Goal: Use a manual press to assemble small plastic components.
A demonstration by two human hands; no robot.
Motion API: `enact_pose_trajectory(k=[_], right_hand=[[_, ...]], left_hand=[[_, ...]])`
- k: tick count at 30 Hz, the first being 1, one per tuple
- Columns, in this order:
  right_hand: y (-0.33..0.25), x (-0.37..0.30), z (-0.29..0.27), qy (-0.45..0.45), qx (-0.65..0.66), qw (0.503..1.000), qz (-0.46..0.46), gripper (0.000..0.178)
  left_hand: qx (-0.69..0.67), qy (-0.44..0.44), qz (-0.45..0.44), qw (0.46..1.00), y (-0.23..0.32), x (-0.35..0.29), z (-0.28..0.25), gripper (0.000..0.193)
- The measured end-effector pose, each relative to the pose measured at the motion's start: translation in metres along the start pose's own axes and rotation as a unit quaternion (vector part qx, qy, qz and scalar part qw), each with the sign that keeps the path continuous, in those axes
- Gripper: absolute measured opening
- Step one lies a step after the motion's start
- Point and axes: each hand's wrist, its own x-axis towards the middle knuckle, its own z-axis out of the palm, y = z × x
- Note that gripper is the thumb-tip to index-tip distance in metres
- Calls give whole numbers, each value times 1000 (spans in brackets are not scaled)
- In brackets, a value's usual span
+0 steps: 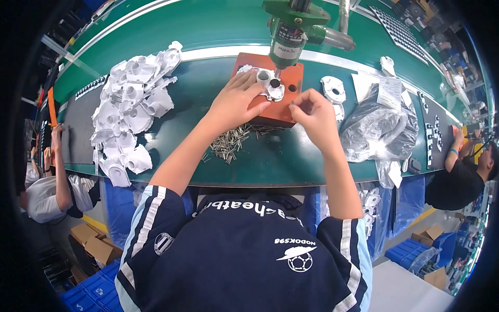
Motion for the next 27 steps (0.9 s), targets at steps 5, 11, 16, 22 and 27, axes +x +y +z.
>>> enact_pose_trajectory(k=[5,11,16,22,27], right_hand=[[7,20,12,65,88,990,-83,20],[7,53,17,96,-61,992,-57,21],[8,59,26,86,-51,992,-73,19],[11,60,26,83,-53,993,-67,19],[11,60,26,82,-51,993,-74,19]], left_hand=[[5,1,2,1000,-1,0,1,42],[-8,-5,-9,1000,0,0,-1,37],[-8,6,7,1000,-2,1,2,38],[-3,13,7,1000,-2,0,4,39],[-5,21,7,1000,-2,0,3,39]])
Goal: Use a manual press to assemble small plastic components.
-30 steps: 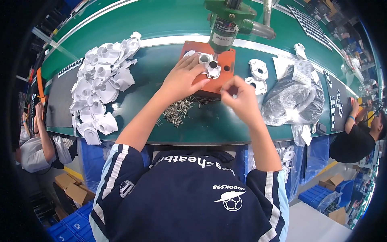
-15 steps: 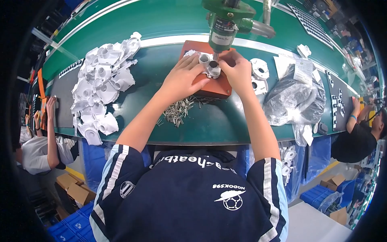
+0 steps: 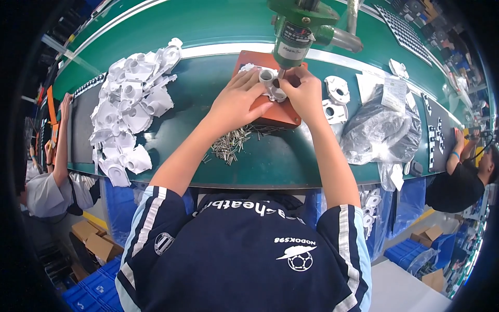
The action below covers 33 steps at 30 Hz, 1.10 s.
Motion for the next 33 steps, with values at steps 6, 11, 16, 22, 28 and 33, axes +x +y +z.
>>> enact_pose_trajectory(k=[6,11,16,22,28,33], right_hand=[[5,0,0,-6,-10,1000,-5,19],[7,-3,-2,-12,-33,999,-41,19],[12,-13,0,-11,-61,990,-124,20],[0,-23,0,2,-196,964,-178,21],[-6,-39,-3,0,-265,941,-212,21],[2,-49,-24,-16,-175,967,-184,21]], left_hand=[[-2,0,0,1000,1,0,0,41],[2,-10,-3,1000,1,0,0,43],[4,-1,1,1000,1,-1,0,44],[10,-2,7,1000,1,0,0,45],[5,0,1,1000,1,-2,-2,45],[10,2,9,1000,1,2,2,43]])
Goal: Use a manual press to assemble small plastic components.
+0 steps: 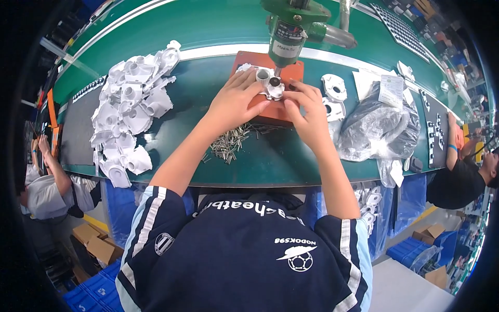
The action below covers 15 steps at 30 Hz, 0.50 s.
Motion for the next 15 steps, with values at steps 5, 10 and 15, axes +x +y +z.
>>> enact_pose_trajectory(k=[5,10,15], right_hand=[[4,11,-29,97,134,971,174,24],[48,117,-106,203,370,906,6,38],[-15,218,-130,219,419,870,139,28]], left_hand=[[1,-12,-2,1000,-2,-2,-2,39],[-11,-2,0,1000,-1,-3,-9,37],[-2,-2,-8,1000,-1,-1,-1,34]])
